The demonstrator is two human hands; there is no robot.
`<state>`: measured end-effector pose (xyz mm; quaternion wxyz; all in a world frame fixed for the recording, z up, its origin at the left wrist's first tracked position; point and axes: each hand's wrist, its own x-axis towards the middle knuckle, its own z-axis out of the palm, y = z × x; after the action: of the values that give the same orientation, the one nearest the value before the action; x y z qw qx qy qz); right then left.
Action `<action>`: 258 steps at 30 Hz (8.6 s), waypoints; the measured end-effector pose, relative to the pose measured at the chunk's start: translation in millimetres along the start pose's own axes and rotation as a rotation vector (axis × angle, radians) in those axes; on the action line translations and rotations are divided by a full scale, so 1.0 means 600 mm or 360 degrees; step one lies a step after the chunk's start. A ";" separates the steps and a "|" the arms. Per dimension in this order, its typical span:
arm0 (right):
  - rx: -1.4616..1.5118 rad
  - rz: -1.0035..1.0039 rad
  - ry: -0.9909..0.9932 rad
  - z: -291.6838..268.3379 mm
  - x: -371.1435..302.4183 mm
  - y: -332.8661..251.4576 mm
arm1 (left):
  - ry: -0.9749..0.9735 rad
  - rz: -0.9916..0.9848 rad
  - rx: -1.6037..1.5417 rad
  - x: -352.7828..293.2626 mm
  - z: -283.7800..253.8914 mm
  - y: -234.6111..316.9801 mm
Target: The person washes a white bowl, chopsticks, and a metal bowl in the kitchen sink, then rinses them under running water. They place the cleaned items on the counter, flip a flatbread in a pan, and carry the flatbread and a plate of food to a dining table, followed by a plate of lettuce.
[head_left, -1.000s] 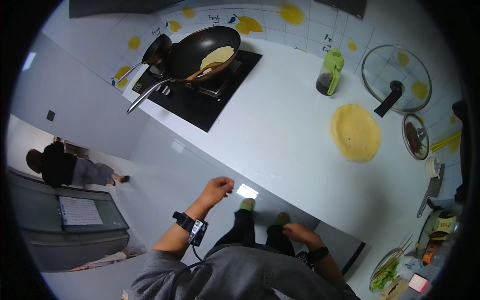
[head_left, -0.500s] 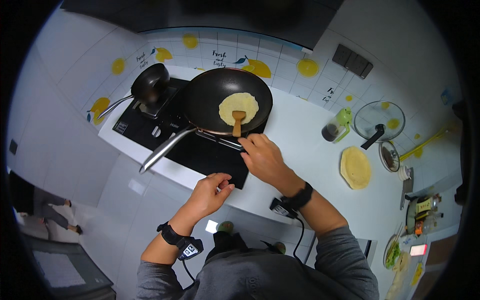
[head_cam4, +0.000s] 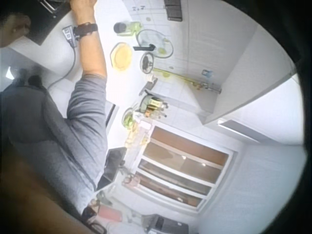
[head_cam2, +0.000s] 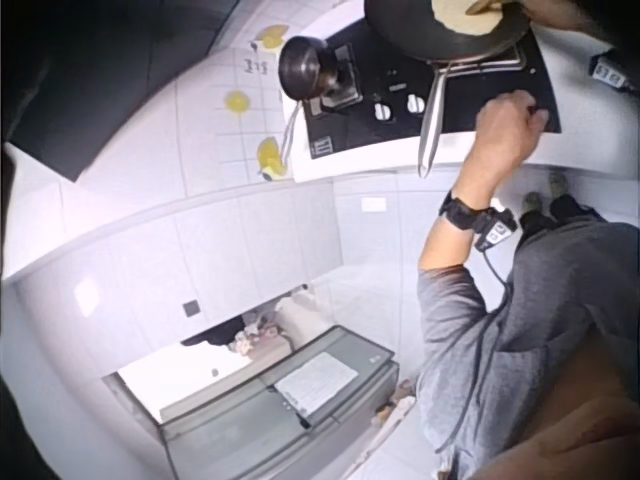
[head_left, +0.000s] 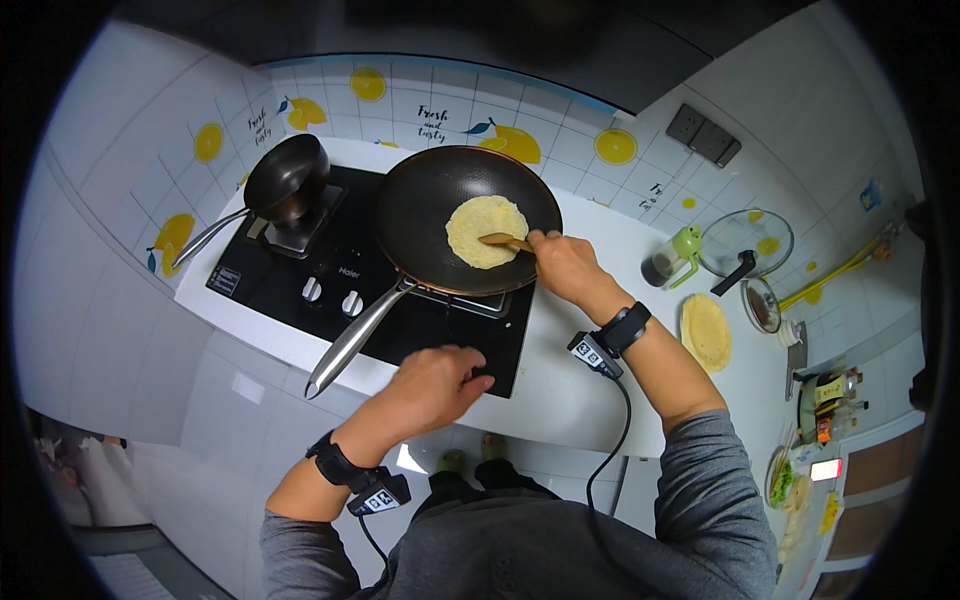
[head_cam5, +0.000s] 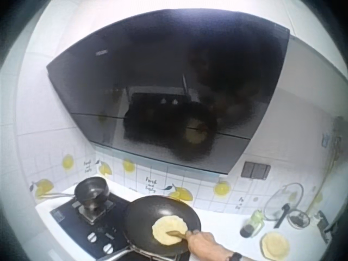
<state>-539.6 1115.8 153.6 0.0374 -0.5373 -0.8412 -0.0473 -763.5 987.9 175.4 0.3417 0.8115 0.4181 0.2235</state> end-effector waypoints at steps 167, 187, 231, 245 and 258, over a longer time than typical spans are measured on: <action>0.0773 0.2742 0.1705 0.051 -1.251 0.072 | -0.0738 -0.1079 -0.2695 0.090 0.480 0.057; -0.0953 0.2703 0.1334 -0.034 -1.828 0.045 | -0.0920 -0.1395 -0.2131 0.001 0.776 0.390; 0.1499 0.0776 0.0224 -0.001 -0.891 0.584 | -0.1060 -0.0343 -0.2186 0.415 0.792 0.465; 0.0346 0.1471 0.0563 0.115 -0.675 1.118 | 0.0247 -0.0904 -0.1936 0.328 0.696 0.400; 0.0156 0.1332 0.0659 0.162 -0.640 1.186 | 0.0556 -0.1176 -0.1875 0.293 0.712 0.401</action>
<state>266.4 1079.3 41.5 0.2455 -0.8073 -0.5283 -0.0946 -263.0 876.6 82.4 0.7044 0.2500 0.5239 0.4084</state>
